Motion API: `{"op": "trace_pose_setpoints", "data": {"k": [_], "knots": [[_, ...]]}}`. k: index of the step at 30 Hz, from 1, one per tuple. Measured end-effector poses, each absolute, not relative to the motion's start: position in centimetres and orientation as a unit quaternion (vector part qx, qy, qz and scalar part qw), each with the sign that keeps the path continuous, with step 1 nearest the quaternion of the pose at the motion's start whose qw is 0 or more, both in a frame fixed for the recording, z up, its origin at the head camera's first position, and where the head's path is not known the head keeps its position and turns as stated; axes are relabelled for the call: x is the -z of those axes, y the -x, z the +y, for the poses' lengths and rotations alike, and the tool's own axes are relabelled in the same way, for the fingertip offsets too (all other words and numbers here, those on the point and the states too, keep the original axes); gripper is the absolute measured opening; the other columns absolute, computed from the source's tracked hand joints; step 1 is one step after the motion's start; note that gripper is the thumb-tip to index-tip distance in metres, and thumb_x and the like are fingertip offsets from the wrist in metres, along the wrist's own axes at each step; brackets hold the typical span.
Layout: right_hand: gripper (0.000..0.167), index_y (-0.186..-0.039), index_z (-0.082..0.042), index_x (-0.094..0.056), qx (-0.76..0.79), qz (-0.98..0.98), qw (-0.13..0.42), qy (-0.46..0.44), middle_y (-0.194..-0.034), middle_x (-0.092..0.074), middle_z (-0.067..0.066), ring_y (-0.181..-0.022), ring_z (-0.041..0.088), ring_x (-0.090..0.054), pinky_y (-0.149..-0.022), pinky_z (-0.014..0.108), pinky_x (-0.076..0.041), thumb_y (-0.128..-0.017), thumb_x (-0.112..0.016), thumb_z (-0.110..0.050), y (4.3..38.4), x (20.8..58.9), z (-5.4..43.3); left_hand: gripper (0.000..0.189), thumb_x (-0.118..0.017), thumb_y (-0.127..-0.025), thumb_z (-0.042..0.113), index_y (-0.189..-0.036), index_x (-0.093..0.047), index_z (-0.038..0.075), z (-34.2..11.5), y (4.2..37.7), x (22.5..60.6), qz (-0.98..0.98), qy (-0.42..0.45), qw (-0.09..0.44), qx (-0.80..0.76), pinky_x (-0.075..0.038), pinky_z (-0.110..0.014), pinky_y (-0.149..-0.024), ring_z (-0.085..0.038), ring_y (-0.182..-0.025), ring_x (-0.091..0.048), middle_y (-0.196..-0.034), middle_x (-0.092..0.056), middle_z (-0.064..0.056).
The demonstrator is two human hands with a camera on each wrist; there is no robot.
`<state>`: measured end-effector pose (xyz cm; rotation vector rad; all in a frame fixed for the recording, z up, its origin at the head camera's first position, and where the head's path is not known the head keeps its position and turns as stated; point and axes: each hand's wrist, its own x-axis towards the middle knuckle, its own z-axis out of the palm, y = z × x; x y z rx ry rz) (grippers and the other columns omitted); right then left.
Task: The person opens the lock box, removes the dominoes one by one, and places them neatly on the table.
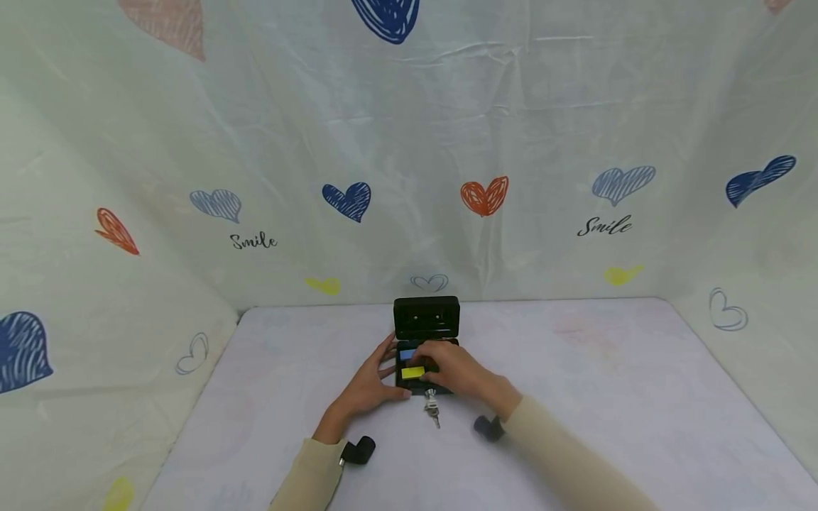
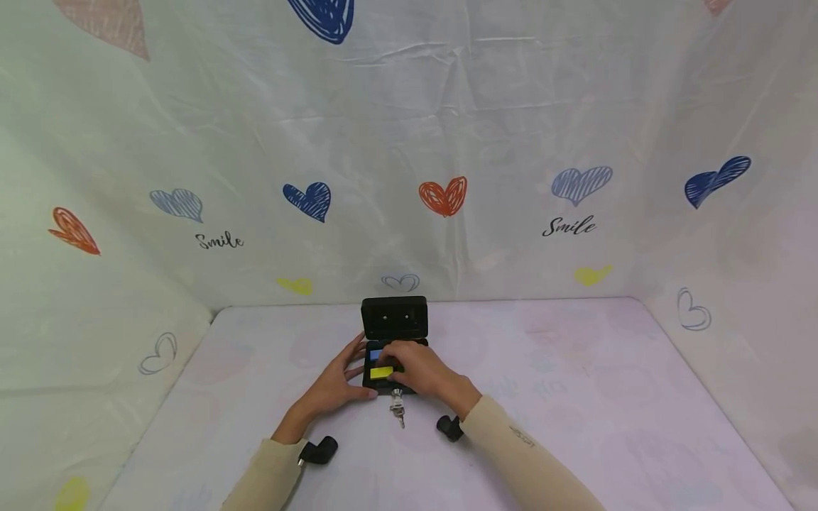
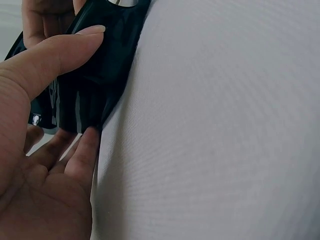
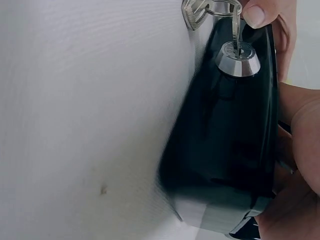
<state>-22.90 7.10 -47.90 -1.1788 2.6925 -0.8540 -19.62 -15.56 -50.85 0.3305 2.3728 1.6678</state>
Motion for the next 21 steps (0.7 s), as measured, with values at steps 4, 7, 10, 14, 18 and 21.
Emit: {"op": "trace_pose_setpoints", "data": {"k": [4, 7, 10, 14, 18, 21], "knots": [[0.028, -0.118, -0.008, -0.074, 0.27, 0.881, 0.04, 0.386, -0.118, -0.075, 0.006, -0.109, 0.02, -0.069, -0.101, 0.041, -0.061, -0.091, -0.083, -0.007, 23.12, 48.11, 6.98, 0.118, -0.09, -0.081, 0.0, -0.171, -0.014, 0.01, -15.59, 19.64, 50.85, 0.807, -0.115, 0.11, -0.569, -0.049, -0.055, -0.116, -0.051, -0.144, -0.047, -0.166, -0.033, -0.028], [0.028, -0.117, -0.008, -0.074, 0.264, 0.884, 0.041, 0.384, -0.117, -0.075, 0.005, -0.107, 0.019, -0.068, -0.099, 0.041, -0.061, -0.091, -0.083, -0.008, 23.29, 48.31, 6.85, 0.118, -0.09, -0.081, 0.001, -0.171, -0.014, 0.009, -15.62, 19.64, 50.88, 0.808, -0.114, 0.111, -0.568, -0.049, -0.055, -0.116, -0.051, -0.143, -0.048, -0.166, -0.033, -0.028], [0.027, -0.117, -0.009, -0.074, 0.26, 0.887, 0.043, 0.379, -0.117, -0.075, 0.004, -0.106, 0.019, -0.068, -0.099, 0.041, -0.061, -0.092, -0.083, -0.009, 23.39, 48.45, 6.72, 0.118, -0.09, -0.082, 0.001, -0.171, -0.014, 0.01, -15.64, 19.65, 50.85, 0.807, -0.113, 0.112, -0.568, -0.049, -0.055, -0.116, -0.052, -0.144, -0.047, -0.167, -0.031, -0.027], [0.026, -0.118, -0.01, -0.074, 0.259, 0.889, 0.046, 0.376, -0.118, -0.075, 0.004, -0.107, 0.02, -0.068, -0.1, 0.042, -0.061, -0.093, -0.082, -0.009, 23.42, 48.38, 6.53, 0.118, -0.09, -0.082, 0.001, -0.171, -0.013, 0.011, -15.69, 19.67, 50.81, 0.805, -0.115, 0.112, -0.572, -0.049, -0.054, -0.116, -0.052, -0.144, -0.046, -0.169, -0.029, -0.026], [0.025, -0.117, -0.01, -0.075, 0.257, 0.889, 0.048, 0.376, -0.117, -0.074, 0.003, -0.106, 0.018, -0.068, -0.098, 0.042, -0.061, -0.094, -0.081, -0.009, 23.46, 48.37, 6.34, 0.118, -0.09, -0.082, 0.002, -0.171, -0.013, 0.011, -15.7, 19.7, 50.89, 0.805, -0.114, 0.112, -0.571, -0.049, -0.054, -0.116, -0.051, -0.144, -0.047, -0.168, -0.03, -0.027], [0.024, -0.116, -0.01, -0.075, 0.258, 0.888, 0.05, 0.376, -0.116, -0.074, 0.003, -0.106, 0.019, -0.068, -0.098, 0.043, -0.061, -0.093, -0.081, -0.008, 23.43, 48.33, 6.27, 0.118, -0.091, -0.082, 0.003, -0.171, -0.014, 0.012, -15.68, 19.68, 51.06, 0.808, -0.11, 0.113, -0.568, -0.049, -0.054, -0.115, -0.052, -0.144, -0.047, -0.167, -0.031, -0.028]]}}
